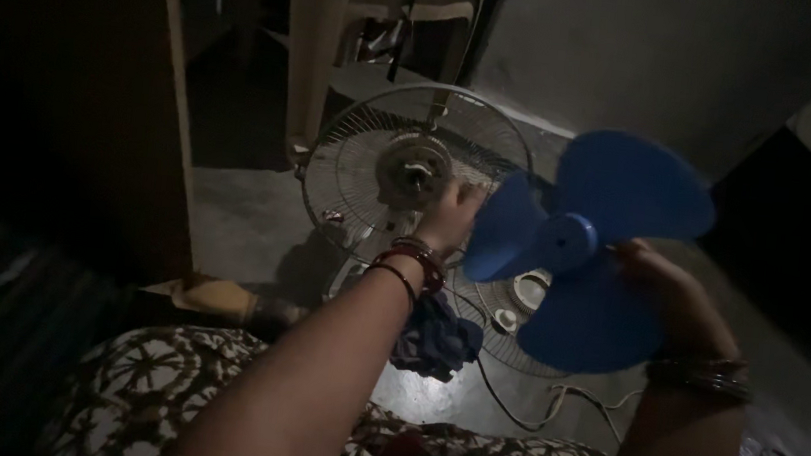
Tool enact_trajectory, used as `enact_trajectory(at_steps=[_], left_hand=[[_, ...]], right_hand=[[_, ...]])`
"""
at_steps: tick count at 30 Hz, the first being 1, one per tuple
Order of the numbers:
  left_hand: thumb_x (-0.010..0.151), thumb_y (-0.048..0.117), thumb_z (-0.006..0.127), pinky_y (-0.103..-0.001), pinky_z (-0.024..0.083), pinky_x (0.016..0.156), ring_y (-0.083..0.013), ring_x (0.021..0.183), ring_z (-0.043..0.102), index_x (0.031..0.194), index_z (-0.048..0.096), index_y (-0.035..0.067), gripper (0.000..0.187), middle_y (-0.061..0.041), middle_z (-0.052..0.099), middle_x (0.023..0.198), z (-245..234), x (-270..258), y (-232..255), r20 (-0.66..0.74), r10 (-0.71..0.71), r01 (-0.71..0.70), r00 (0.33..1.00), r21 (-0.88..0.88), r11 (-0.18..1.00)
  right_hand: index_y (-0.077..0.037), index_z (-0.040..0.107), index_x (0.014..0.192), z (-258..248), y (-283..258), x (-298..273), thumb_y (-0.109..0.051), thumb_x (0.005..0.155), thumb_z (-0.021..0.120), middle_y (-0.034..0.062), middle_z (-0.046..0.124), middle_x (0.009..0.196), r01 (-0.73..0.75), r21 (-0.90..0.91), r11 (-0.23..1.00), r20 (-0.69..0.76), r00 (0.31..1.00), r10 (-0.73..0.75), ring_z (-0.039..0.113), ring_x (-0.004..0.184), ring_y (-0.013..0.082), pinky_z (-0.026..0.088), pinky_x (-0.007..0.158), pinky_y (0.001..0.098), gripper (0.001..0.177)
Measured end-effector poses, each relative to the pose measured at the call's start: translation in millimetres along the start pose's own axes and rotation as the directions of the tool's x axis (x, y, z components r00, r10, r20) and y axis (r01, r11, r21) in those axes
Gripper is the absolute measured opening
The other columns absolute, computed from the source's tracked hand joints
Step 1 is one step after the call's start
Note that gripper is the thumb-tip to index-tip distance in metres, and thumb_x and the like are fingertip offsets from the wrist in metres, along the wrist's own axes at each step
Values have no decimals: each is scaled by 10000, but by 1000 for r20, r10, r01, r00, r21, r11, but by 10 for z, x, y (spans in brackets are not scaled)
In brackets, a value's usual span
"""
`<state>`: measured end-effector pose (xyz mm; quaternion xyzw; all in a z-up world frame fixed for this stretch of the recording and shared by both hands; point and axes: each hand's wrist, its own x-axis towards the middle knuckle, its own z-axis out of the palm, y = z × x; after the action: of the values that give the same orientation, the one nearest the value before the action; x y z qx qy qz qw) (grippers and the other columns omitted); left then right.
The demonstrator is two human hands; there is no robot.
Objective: The person assembles a standing electric fan by attaching the blue fan blades to the motor hub, securing them with a central nut, and then fitting the front wire cage over the blades. The person works on the floor in a dimly lit room.
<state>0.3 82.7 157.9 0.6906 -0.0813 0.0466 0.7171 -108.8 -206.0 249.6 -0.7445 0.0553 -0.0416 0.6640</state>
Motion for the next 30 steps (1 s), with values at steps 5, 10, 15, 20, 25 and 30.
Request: enact_trajectory(at_steps=[5, 10, 15, 20, 25, 30], left_hand=[[839, 459, 697, -463, 569, 947, -333, 1104, 687, 1368, 548, 75, 671, -181, 680, 1238, -220, -159, 29, 115, -229, 251, 967, -255, 934], [855, 325, 700, -418, 570, 895, -271, 1020, 715, 1241, 636, 68, 468, -123, 718, 1148, -644, -295, 201, -132, -22, 7, 991, -119, 993], [873, 295, 698, -446, 556, 916, -319, 1045, 705, 1207, 614, 47, 424, -147, 711, 1156, -867, -311, 164, -453, 53, -107, 890, -96, 990], [930, 374, 722, -543, 409, 1013, -433, 1271, 474, 1358, 496, 39, 589, -238, 502, 1382, -990, -246, 31, -712, 181, -46, 679, 204, 978], [894, 353, 684, -548, 431, 1006, -390, 1209, 539, 1258, 547, 78, 476, -179, 588, 1266, -886, -364, -26, -657, 247, 4, 712, 356, 935], [902, 305, 672, -540, 444, 989, -387, 1179, 552, 1222, 556, 57, 421, -167, 609, 1208, -806, -424, 102, -597, 390, -93, 701, 466, 880]], right_hand=[[-95, 592, 1345, 238, 90, -59, -263, 829, 606, 132, 664, 1300, -11, -6, 1000, 301, 954, 12, 640, 1166, 258, 542, 943, 450, 543], [-75, 521, 1446, 759, 44, -23, -98, 795, 613, 194, 580, 1419, -51, -221, 974, 191, 977, 95, 592, 1238, 317, 512, 1012, 514, 658], [-78, 534, 1390, 1495, 119, 79, -155, 882, 633, 139, 584, 1373, 69, -454, 888, -86, 989, -120, 587, 1219, 273, 487, 1035, 476, 523], [-31, 552, 1297, 2157, 474, -77, -184, 933, 662, 168, 559, 1299, 236, -626, 743, -293, 811, -505, 614, 1162, 289, 546, 973, 422, 410], [-75, 407, 1374, 2640, 643, 85, -304, 870, 697, 151, 571, 1308, 185, -17, 983, -201, 962, -185, 645, 1130, 303, 575, 874, 447, 625], [-29, 372, 1411, 2776, 745, 366, -344, 884, 705, 182, 559, 1346, 112, 166, 980, -217, 973, -75, 659, 1146, 302, 625, 865, 405, 698]])
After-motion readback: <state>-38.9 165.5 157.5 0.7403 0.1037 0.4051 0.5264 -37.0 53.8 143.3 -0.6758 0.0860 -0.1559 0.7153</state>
